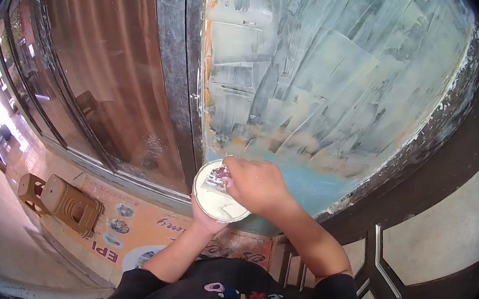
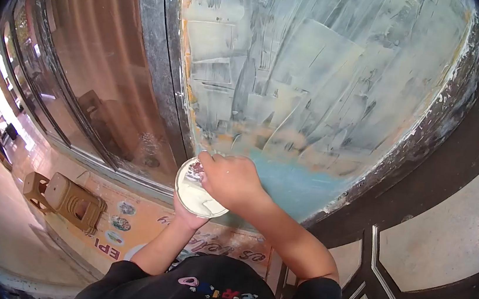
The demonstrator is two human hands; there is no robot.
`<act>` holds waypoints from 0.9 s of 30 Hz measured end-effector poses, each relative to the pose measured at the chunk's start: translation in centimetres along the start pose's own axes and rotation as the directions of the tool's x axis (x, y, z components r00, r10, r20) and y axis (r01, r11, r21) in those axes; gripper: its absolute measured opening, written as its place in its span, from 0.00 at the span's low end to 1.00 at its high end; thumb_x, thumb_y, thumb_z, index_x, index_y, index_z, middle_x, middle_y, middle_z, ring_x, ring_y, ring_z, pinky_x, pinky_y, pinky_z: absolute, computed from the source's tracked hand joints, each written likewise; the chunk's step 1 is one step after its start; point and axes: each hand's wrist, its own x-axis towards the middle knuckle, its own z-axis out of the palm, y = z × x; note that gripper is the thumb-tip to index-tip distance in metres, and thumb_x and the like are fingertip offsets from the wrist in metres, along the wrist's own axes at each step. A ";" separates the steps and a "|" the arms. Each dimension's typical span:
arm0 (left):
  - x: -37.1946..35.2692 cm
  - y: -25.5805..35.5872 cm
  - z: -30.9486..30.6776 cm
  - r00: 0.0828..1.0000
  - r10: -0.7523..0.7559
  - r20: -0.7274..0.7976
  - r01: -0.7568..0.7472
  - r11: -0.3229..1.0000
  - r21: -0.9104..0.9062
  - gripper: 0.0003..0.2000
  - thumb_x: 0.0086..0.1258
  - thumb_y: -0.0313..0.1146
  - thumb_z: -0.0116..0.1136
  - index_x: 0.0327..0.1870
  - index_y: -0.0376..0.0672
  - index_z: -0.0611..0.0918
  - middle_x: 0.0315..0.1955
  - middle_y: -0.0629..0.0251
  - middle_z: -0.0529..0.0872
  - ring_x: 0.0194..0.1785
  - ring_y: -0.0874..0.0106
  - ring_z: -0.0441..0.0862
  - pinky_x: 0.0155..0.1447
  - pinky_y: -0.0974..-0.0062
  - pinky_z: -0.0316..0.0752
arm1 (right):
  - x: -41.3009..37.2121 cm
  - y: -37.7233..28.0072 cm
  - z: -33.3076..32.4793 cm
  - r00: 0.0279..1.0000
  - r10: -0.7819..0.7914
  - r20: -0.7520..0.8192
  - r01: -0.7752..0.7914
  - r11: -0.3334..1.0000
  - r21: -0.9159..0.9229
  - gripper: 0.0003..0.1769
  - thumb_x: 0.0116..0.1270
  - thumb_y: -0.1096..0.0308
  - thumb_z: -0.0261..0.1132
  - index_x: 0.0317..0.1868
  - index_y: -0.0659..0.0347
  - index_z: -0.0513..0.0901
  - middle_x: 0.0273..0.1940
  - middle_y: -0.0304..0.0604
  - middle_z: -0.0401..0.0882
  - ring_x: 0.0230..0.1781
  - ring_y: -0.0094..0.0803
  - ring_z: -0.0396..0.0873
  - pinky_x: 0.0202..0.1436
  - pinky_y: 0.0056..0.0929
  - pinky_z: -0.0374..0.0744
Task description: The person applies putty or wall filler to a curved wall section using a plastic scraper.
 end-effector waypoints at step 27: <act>-1.3 6.0 -0.7 0.978 0.210 0.009 -0.210 0.977 0.021 0.32 0.77 0.57 0.41 0.72 0.42 0.70 0.71 0.50 0.72 0.71 0.47 0.71 0.74 0.42 0.65 | -2.8 5.2 7.6 0.931 0.365 0.024 -0.185 0.413 0.892 0.11 0.79 0.64 0.59 0.50 0.64 0.74 0.35 0.38 0.82 0.27 0.21 0.81 0.32 0.22 0.78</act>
